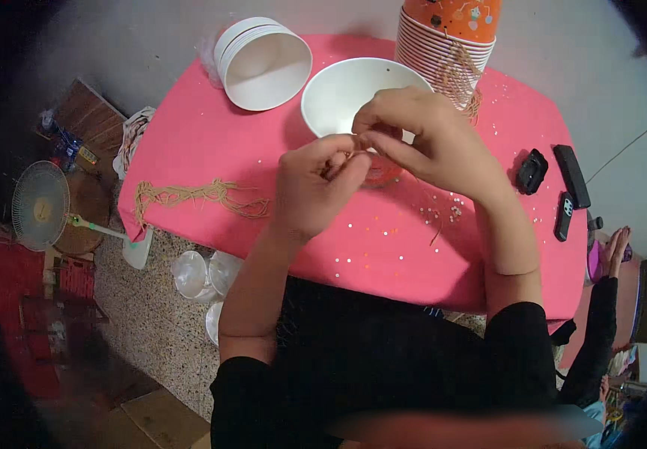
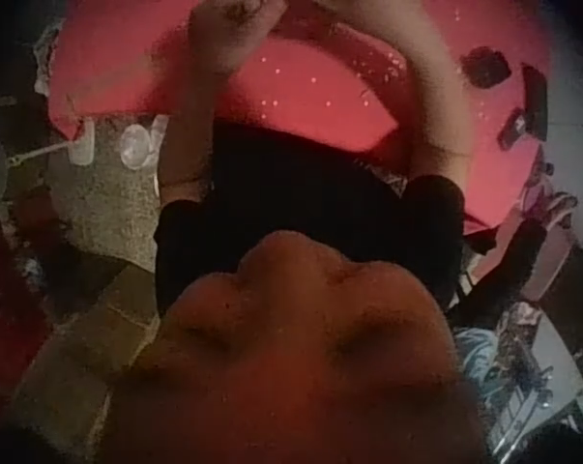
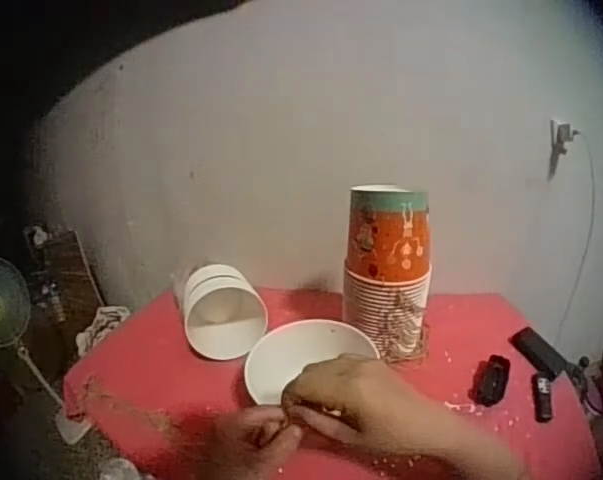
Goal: Threading string through holes in paper buckets to assemble handles.
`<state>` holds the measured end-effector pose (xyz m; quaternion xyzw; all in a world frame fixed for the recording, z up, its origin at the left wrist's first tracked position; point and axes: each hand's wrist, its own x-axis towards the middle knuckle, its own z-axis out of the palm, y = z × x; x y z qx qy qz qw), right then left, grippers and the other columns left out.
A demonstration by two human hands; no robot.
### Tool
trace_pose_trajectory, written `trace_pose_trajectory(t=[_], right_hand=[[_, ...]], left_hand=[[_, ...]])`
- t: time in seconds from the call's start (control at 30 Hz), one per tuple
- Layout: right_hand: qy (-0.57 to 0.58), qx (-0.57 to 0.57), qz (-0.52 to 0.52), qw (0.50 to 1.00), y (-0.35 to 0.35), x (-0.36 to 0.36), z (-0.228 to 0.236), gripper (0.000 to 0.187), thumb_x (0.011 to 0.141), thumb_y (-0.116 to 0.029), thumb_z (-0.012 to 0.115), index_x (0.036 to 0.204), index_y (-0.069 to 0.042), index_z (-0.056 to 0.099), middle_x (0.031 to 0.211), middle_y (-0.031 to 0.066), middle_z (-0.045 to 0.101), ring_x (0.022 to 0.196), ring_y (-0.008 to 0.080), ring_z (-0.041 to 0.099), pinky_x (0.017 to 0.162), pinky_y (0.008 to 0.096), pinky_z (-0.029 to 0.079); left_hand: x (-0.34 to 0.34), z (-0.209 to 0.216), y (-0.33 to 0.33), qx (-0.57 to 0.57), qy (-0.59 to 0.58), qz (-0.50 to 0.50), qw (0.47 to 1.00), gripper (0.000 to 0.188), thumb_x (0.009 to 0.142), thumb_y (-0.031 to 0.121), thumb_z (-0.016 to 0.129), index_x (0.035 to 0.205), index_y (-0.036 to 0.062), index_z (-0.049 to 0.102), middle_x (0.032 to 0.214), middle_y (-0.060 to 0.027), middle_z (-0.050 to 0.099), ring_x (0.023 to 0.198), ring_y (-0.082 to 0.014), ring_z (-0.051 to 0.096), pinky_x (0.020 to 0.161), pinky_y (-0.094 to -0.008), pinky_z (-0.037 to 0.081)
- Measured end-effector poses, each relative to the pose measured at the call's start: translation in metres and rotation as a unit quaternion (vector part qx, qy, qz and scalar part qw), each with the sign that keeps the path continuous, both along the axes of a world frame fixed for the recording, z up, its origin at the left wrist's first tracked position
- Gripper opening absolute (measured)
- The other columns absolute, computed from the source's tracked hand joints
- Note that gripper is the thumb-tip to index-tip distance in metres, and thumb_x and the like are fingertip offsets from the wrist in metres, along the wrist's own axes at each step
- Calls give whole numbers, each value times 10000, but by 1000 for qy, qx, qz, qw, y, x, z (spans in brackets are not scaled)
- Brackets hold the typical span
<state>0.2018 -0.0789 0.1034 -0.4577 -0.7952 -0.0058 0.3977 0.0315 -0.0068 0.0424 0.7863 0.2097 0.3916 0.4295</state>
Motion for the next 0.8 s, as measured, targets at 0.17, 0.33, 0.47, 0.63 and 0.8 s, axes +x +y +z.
trace_pose_trajectory(t=[0.17,0.33,0.47,0.63,0.8], right_hand=[[11,-33,-74,997,11,13,-9,149,795,30,615,938,-12,608,824,78,601,752,195,606,631,288,471],[32,33,-9,999,2,8,3,169,748,44,631,908,-11,619,860,79,608,830,249,607,715,333,484],[-48,65,20,997,1,2,3,164,730,5,673,885,-19,626,838,89,599,811,271,598,697,358,482],[-80,88,22,993,4,4,1,127,741,-17,676,841,-28,598,810,83,594,769,268,582,664,352,461],[-67,67,-8,995,2,7,2,120,769,-8,653,851,-20,566,810,88,590,763,253,582,674,338,458]], left_hand=[[-6,4,7,-245,-115,-83,959,145,913,109,605,960,-14,665,617,75,480,512,3,354,445,-182,255],[-10,1,12,-282,-133,-99,945,157,910,134,621,958,-8,667,638,77,485,507,6,340,439,-175,241],[-7,2,10,-285,-133,-87,945,168,908,141,629,973,-10,661,636,80,476,507,8,332,437,-177,234],[-9,0,11,-267,-126,-107,949,166,915,138,616,982,-8,656,639,81,480,514,7,337,441,-175,239],[-15,2,10,-242,-109,-116,957,176,916,129,610,1015,-11,645,660,65,515,540,0,379,461,-169,279]])
